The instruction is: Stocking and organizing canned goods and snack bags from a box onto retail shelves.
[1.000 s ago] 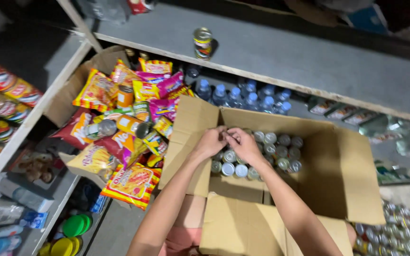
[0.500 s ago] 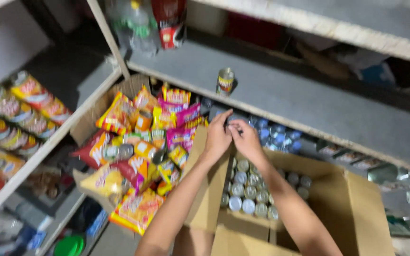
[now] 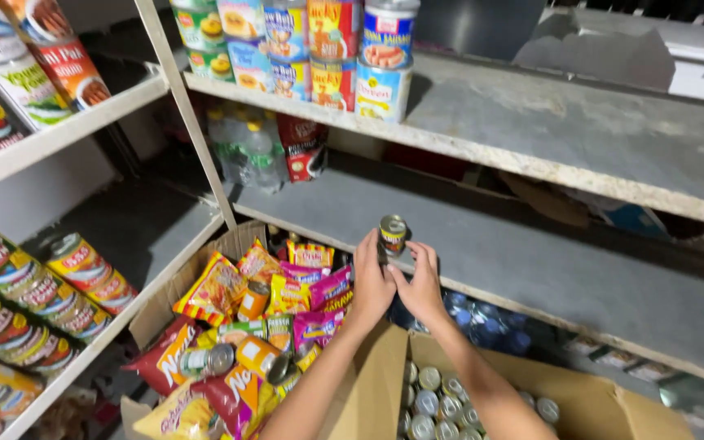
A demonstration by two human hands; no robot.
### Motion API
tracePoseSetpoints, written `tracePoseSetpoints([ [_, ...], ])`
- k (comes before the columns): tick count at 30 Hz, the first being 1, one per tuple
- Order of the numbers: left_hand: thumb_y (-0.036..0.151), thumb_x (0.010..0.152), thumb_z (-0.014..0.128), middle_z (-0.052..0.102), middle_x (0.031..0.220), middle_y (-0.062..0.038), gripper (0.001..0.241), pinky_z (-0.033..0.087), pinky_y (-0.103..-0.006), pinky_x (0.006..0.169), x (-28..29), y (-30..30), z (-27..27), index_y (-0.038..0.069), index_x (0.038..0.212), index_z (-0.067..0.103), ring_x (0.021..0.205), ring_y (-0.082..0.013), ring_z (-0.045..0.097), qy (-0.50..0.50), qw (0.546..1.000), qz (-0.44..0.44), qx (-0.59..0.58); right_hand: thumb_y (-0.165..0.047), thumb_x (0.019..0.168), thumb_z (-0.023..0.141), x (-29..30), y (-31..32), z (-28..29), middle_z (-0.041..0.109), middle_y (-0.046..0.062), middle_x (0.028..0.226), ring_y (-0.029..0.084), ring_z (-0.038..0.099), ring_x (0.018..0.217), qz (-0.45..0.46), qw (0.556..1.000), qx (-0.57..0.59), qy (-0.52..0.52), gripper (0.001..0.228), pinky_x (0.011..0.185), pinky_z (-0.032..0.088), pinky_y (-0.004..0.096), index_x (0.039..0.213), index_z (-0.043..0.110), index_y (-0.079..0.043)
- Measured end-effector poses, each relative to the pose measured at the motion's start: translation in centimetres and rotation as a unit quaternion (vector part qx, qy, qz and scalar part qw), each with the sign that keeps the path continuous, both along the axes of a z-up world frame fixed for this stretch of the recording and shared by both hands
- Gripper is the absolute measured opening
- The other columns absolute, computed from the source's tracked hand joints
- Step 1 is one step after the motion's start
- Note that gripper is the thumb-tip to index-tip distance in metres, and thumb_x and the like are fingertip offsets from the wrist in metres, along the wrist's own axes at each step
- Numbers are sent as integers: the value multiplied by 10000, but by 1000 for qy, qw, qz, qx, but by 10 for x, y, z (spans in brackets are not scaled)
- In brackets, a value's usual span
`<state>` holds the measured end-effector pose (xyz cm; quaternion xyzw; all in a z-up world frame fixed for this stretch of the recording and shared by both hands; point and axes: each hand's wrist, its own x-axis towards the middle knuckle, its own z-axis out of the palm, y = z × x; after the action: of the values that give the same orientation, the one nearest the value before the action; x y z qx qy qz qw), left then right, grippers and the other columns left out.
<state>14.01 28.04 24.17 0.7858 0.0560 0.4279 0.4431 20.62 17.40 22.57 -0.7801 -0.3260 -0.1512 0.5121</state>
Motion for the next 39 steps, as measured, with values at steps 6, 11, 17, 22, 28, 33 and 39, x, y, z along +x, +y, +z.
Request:
tracePoseSetpoints([
  [6, -93, 754, 629, 376, 1504, -348, 961, 306, -496, 1163, 40, 20, -30, -105, 1572, 125, 1380, -499, 383, 39, 999, 7, -5, -185, 810, 821, 42, 13, -23, 454, 219, 1444, 355, 539, 1280, -26, 999, -38, -10, 790, 1082, 443, 424, 1446, 404, 29],
  [11, -80, 790, 594, 389, 1506, -365, 959, 351, -463, 1159, 57, 24, -40, -103, 1583, 55, 1376, -501, 424, 74, 995, -20, -66, -217, 802, 840, 60, 20, -30, 477, 181, 1460, 296, 534, 1335, -29, 982, -27, 186, 836, 1076, 460, 405, 1474, 390, -1],
  [17, -77, 805, 570, 414, 1500, -373, 874, 364, -435, 1163, 72, 25, -48, -118, 1560, 130, 1392, -477, 446, 107, 989, -38, -92, -184, 819, 781, 70, 30, -43, 555, 172, 1450, 274, 564, 1336, 19, 969, 15, 245, 793, 1078, 479, 387, 1490, 397, -8],
  [22, -89, 816, 540, 491, 1468, -342, 740, 401, -417, 1158, 74, 28, -56, -92, 1526, 331, 1382, -434, 500, 128, 986, -29, -100, -206, 849, 761, 71, 34, -48, 613, 177, 1395, 287, 593, 1319, 4, 977, -53, 209, 760, 1097, 451, 400, 1500, 402, -47],
  [28, -147, 755, 518, 502, 1483, -310, 746, 376, -415, 1164, 60, 24, -42, -91, 1490, 403, 1409, -416, 481, 68, 994, -57, -69, -224, 837, 786, 56, 23, -30, 580, 234, 1393, 385, 540, 1326, -10, 988, -85, 126, 829, 1101, 416, 453, 1522, 351, -52],
  [33, -167, 751, 525, 503, 1498, -263, 782, 367, -417, 1161, 37, -3, -25, -24, 1513, 422, 1385, -407, 483, 16, 997, -59, -51, -160, 879, 711, 24, 0, -12, 541, 246, 1443, 392, 547, 1331, -9, 996, -35, 85, 760, 1086, 441, 451, 1525, 333, -32],
  [39, -173, 690, 561, 502, 1366, -225, 876, 332, -455, 1137, -3, -54, -28, 71, 1523, 443, 1304, -416, 446, 90, 989, -94, -69, -76, 892, 687, -17, -53, -42, 554, 244, 1398, 372, 565, 1308, -33, 995, -4, 89, 676, 1082, 448, 432, 1485, 368, -12],
])
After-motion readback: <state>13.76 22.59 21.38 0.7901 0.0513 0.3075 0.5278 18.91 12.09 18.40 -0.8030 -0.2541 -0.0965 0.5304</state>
